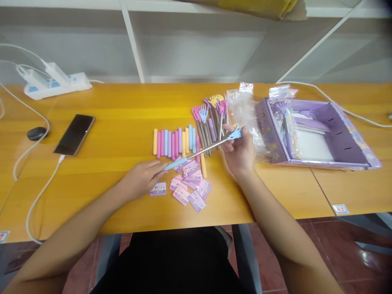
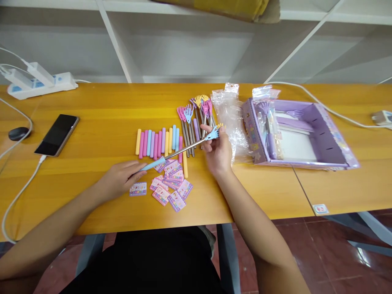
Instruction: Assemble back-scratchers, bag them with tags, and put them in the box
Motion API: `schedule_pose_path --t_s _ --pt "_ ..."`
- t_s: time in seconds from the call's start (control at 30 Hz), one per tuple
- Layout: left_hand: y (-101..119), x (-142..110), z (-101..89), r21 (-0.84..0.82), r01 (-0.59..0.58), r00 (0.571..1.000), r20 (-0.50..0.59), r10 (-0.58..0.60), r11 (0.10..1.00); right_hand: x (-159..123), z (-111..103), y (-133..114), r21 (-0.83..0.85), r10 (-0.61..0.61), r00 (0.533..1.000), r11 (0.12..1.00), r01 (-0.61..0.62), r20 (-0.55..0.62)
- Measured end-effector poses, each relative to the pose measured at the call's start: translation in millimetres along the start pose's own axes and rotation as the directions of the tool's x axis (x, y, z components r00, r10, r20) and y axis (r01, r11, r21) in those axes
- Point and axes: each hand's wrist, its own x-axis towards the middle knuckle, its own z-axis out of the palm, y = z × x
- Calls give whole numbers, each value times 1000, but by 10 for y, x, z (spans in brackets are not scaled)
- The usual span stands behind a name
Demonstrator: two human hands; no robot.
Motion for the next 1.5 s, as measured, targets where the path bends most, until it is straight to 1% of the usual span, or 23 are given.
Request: schedule_pose_path --t_s 0.1,0.23,0.33,0.43,0.53,0.63,0.73,0.97,1.07,1.17,1.33,1.5 --pt "20 -1 36 -18 -15 999 -41 14 1000 -20 24 28 -62 -35 999 998 33 -30" --pt "43 8 62 -46 -5 999 -50 3 999 -66 90 48 -106 -44 997 994 37 -64" --pt "53 5 90 -67 15 999 -34 -17 998 -88 122 55 -110 -51 998 993 48 -30" --pt "63 -5 119 -84 42 999 -4 -43 996 -95 135 72 -159 -62 998 985 62 4" --pt "84 -8 123 -102 57 998 26 -55 993 -107 144 95 -194 -56 998 980 52 -14" --pt "108 3 99 -117 79 996 54 -73 990 -138 157 109 -187 -36 998 982 25 -55" --pt "117 23 72 -137 106 992 83 -96 985 -181 167 122 -171 -28 998 985 17 -61" --pt "85 37 87 -221 159 986 89 -143 962 -258 221 181 -150 -38 998 988 29 -59" --pt "68 26 103 -228 184 982 91 -168 956 -284 277 179 -182 -56 996 982 43 -65" --pt "54 15 115 -227 186 981 88 -170 956 -314 333 159 -203 -56 997 978 42 -62" --pt "57 25 108 -230 178 982 101 -159 957 -368 377 156 -127 -39 999 991 34 -37" --pt "73 51 80 -230 183 981 110 -162 956 -418 396 169 -171 19 1000 985 -20 -7"
